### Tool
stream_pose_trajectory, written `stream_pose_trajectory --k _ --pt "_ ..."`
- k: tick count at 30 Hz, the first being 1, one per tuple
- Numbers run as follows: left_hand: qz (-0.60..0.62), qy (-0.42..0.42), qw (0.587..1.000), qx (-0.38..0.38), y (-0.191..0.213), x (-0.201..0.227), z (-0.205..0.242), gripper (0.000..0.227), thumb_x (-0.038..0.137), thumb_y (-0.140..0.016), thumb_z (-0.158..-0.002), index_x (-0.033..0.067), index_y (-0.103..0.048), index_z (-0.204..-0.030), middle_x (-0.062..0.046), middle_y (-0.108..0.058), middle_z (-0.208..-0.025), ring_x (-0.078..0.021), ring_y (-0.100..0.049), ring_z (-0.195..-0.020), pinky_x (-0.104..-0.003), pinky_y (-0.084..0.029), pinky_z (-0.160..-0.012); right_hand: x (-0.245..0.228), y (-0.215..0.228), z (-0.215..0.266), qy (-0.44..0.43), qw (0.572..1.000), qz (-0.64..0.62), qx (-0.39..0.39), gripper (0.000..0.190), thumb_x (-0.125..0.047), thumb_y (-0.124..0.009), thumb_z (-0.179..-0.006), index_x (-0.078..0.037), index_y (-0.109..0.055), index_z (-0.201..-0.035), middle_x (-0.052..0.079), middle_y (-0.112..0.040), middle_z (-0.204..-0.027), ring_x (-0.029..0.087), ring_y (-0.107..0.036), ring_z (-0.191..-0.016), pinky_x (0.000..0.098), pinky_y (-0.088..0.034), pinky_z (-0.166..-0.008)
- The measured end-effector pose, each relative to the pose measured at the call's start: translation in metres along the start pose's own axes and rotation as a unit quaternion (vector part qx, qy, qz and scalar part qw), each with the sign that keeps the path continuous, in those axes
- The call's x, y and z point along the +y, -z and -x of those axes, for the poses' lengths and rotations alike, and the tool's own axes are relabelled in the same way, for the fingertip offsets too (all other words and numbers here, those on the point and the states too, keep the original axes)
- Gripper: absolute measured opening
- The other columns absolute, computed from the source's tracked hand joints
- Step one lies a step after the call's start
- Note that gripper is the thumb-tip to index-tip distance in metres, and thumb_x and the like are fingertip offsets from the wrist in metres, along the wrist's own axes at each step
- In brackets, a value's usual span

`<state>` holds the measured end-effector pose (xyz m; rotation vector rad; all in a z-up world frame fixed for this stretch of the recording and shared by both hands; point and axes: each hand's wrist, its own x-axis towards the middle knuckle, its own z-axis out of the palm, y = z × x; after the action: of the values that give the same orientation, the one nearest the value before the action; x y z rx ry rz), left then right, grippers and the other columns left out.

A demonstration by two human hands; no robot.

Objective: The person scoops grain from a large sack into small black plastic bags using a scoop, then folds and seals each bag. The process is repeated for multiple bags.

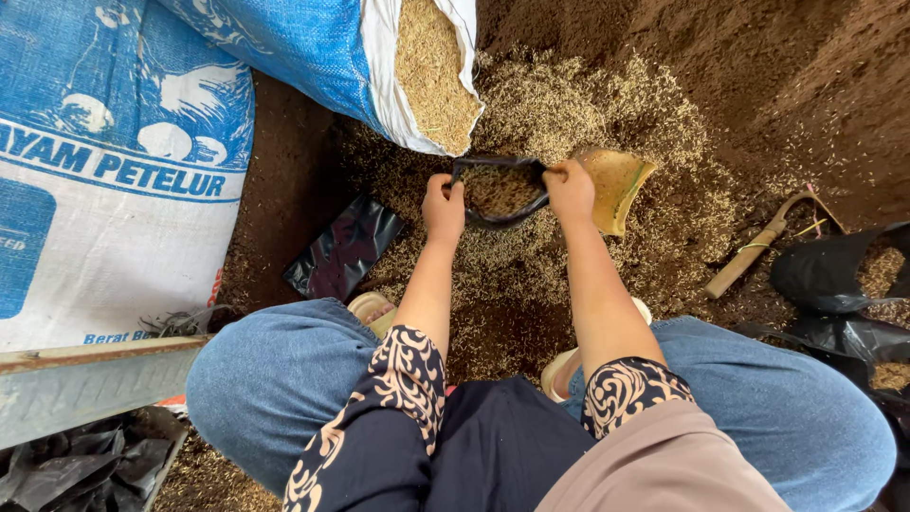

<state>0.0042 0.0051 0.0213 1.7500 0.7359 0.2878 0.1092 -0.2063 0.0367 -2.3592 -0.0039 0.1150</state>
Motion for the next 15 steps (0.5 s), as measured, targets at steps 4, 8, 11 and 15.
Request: stream_pose_trajectory --k 4,8,11,15 --pt "-0.050 0.111 0.993 -0.006 0.010 0.012 0.013 0.044 0.031 -0.065 -0.096 0.0066 -0.045 -0.126 -0.011 -0.062 -0.096 -0.0246 -0.066 -0.082 -0.041 -0.055 -0.073 -0.025 0.006 0.013 0.020 0.997 0.074 -0.032 0.048 -0.028 -0.081 -0.082 -0.009 -0.062 -0.122 0.013 -0.059 -0.110 0.026 -0.060 -0.096 0.0381 -0.049 -0.086" --pt "-0.078 0.204 0.974 -0.058 0.013 0.006 0.026 0.048 0.037 -0.071 -0.098 0.0028 -0.048 -0.123 -0.013 -0.062 -0.099 -0.0280 -0.066 -0.088 -0.043 -0.054 -0.081 -0.045 -0.010 0.032 0.185 0.968 0.125 0.111 0.043 -0.035 -0.077 -0.086 -0.007 -0.065 -0.117 0.013 -0.062 -0.117 0.029 -0.060 -0.109 0.0413 -0.051 -0.094" --pt "-0.061 0.121 0.987 -0.084 0.007 0.001 0.029 0.030 0.028 -0.061 -0.099 0.0074 -0.056 -0.120 -0.008 -0.065 -0.101 -0.0268 -0.065 -0.092 -0.043 -0.051 -0.084 -0.045 -0.023 0.023 0.181 0.963 0.169 0.107 0.049 -0.039 -0.073 -0.076 -0.006 -0.070 -0.112 0.019 -0.067 -0.112 0.036 -0.064 -0.099 0.0486 -0.051 -0.085" --pt "0.003 0.008 0.997 -0.081 0.000 0.003 0.022 0.019 0.022 -0.058 -0.100 0.0047 -0.058 -0.109 -0.010 -0.067 -0.098 -0.0280 -0.067 -0.089 -0.043 -0.051 -0.082 -0.013 -0.018 -0.006 0.030 0.996 0.085 -0.005 0.032 -0.037 -0.062 -0.098 -0.008 -0.073 -0.106 0.017 -0.075 -0.100 0.033 -0.071 -0.094 0.0468 -0.055 -0.088"
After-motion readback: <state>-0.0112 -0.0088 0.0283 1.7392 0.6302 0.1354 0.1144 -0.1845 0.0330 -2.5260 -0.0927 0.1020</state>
